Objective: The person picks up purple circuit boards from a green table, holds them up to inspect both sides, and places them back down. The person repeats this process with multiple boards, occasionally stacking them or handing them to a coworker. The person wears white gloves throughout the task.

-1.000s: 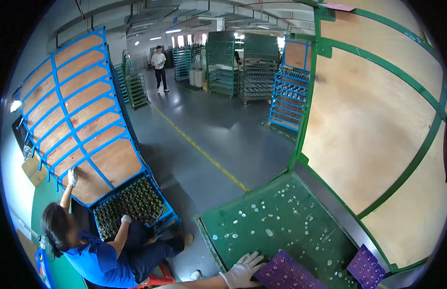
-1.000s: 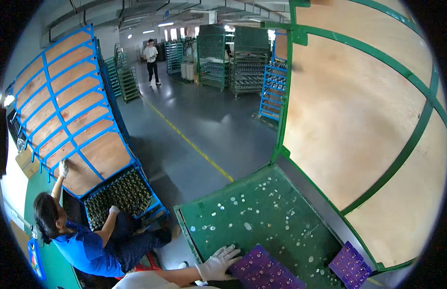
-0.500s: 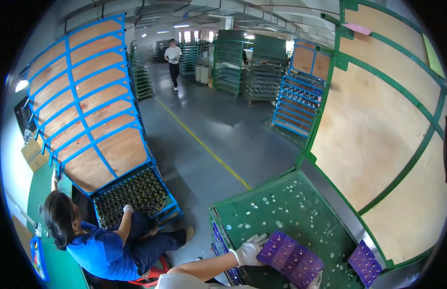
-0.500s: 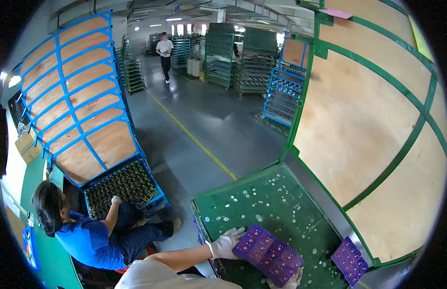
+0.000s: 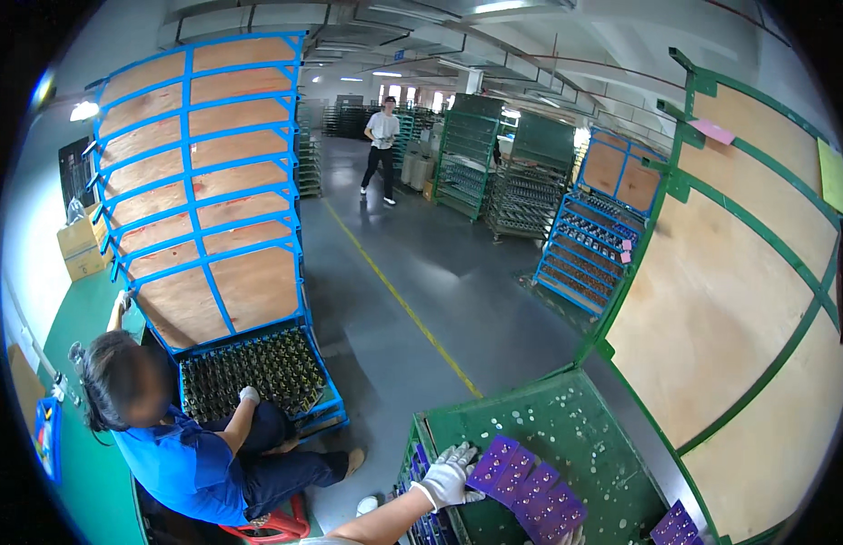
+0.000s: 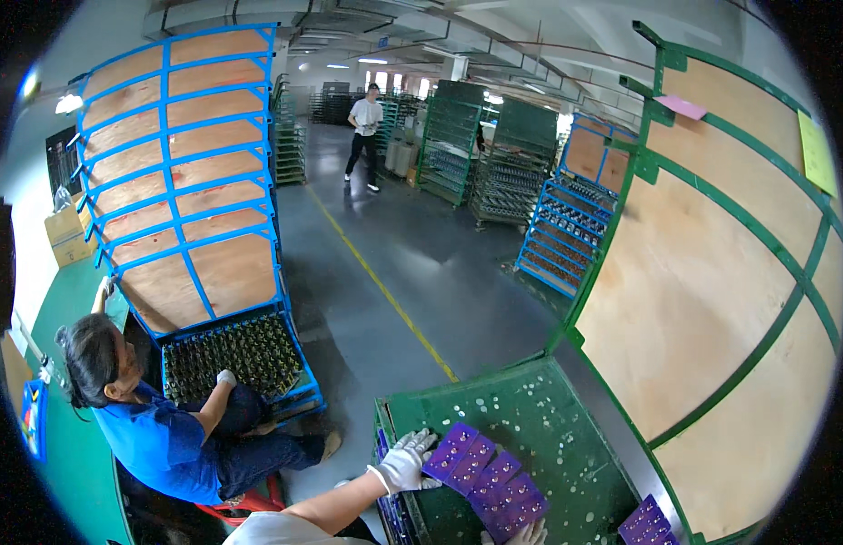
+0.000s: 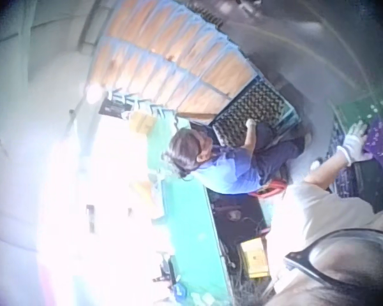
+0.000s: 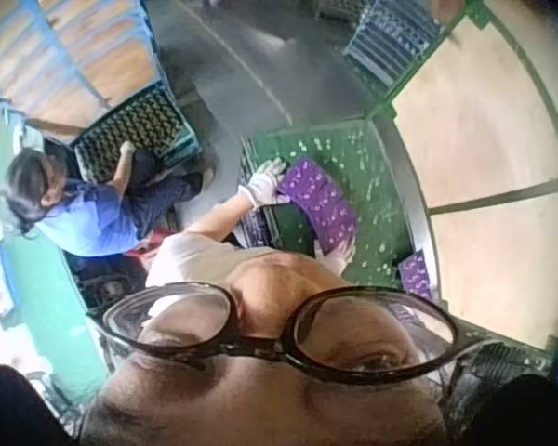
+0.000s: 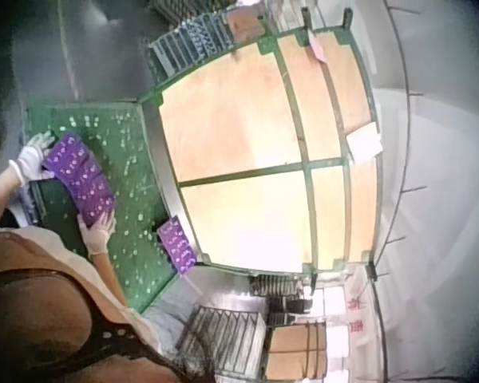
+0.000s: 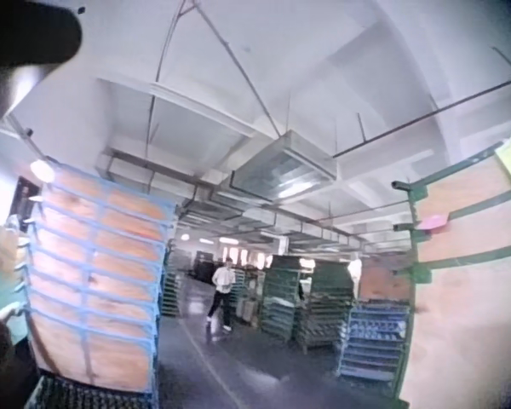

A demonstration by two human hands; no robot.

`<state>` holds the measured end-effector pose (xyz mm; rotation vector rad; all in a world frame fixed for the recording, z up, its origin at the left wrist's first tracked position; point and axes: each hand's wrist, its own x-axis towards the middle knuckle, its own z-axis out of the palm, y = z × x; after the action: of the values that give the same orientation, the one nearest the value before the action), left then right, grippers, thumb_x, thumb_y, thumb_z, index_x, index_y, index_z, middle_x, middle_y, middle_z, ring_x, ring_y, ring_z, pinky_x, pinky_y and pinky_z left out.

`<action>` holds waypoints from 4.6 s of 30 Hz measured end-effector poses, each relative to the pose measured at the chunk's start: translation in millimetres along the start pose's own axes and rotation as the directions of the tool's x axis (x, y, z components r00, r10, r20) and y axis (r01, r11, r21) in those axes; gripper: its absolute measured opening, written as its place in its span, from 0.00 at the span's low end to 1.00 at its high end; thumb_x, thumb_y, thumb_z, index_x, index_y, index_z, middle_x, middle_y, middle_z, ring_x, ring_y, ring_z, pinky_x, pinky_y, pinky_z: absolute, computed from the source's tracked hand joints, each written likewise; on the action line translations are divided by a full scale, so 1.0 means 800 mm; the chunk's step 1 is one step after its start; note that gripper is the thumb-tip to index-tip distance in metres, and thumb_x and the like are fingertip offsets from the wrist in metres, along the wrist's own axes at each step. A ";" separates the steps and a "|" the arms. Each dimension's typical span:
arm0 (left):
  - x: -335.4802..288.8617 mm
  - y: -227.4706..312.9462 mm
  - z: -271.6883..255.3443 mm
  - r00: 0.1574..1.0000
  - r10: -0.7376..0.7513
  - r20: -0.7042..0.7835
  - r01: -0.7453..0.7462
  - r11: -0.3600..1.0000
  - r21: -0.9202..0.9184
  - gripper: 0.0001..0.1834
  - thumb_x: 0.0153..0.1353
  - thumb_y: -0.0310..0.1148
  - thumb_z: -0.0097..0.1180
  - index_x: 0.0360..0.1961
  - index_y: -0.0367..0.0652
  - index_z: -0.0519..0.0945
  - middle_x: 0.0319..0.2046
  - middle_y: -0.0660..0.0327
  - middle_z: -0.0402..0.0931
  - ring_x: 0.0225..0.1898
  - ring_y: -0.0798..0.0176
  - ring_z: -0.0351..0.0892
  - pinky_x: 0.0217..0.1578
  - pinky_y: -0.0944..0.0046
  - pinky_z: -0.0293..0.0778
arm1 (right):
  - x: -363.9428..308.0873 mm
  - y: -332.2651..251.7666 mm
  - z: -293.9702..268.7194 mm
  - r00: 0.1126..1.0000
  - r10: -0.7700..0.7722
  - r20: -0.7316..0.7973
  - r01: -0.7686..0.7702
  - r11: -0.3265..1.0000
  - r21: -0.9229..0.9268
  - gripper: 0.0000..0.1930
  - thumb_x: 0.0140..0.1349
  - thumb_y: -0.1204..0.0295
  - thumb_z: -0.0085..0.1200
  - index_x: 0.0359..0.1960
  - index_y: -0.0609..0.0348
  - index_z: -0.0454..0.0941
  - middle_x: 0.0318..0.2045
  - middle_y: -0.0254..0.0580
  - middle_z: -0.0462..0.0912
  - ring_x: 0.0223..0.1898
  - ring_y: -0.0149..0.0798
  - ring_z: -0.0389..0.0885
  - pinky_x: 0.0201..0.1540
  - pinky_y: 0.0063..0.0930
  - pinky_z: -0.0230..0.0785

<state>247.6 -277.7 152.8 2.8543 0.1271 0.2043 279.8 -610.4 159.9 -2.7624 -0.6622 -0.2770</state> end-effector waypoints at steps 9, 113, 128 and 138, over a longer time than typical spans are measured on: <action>-0.003 0.001 -0.002 0.999 0.002 -0.052 -0.001 1.000 0.014 0.44 0.57 0.64 0.50 0.65 0.42 0.68 0.68 0.46 0.60 0.72 0.45 0.53 0.70 0.46 0.47 | -0.015 -0.014 0.017 0.987 -0.031 -0.157 0.070 0.965 0.253 0.43 0.59 0.43 0.54 0.67 0.63 0.59 0.67 0.60 0.60 0.70 0.63 0.51 0.70 0.58 0.41; -0.052 -0.060 -0.178 0.969 -0.180 0.167 0.030 -0.586 -0.810 0.49 0.46 0.30 0.75 0.67 0.39 0.59 0.60 0.55 0.72 0.60 0.61 0.74 0.60 0.58 0.70 | 0.134 -0.205 0.002 0.984 0.006 0.179 -0.175 -0.189 0.966 0.20 0.74 0.61 0.42 0.64 0.50 0.65 0.54 0.32 0.74 0.51 0.32 0.76 0.53 0.30 0.74; -0.081 -0.251 -0.188 0.949 -0.216 -0.230 -0.308 -0.479 -0.822 0.29 0.68 0.25 0.47 0.70 0.42 0.57 0.65 0.54 0.64 0.63 0.57 0.68 0.62 0.53 0.69 | 0.190 -0.373 0.045 0.936 -0.344 0.077 -0.177 -0.270 0.947 0.31 0.68 0.65 0.52 0.69 0.55 0.55 0.65 0.40 0.64 0.65 0.38 0.64 0.66 0.38 0.62; -0.103 -0.293 -0.201 0.870 -0.351 -0.345 -0.453 -0.293 -0.842 0.37 0.60 0.29 0.61 0.68 0.40 0.58 0.61 0.57 0.68 0.60 0.60 0.70 0.61 0.56 0.69 | 0.240 -0.465 0.014 0.848 -0.530 -0.007 -0.225 -0.372 0.901 0.35 0.64 0.65 0.59 0.70 0.52 0.55 0.66 0.39 0.64 0.66 0.37 0.64 0.66 0.39 0.63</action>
<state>125.9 -19.4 229.9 0.8534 -0.0944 0.6880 275.5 -209.8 283.2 -0.7764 -0.8015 0.7305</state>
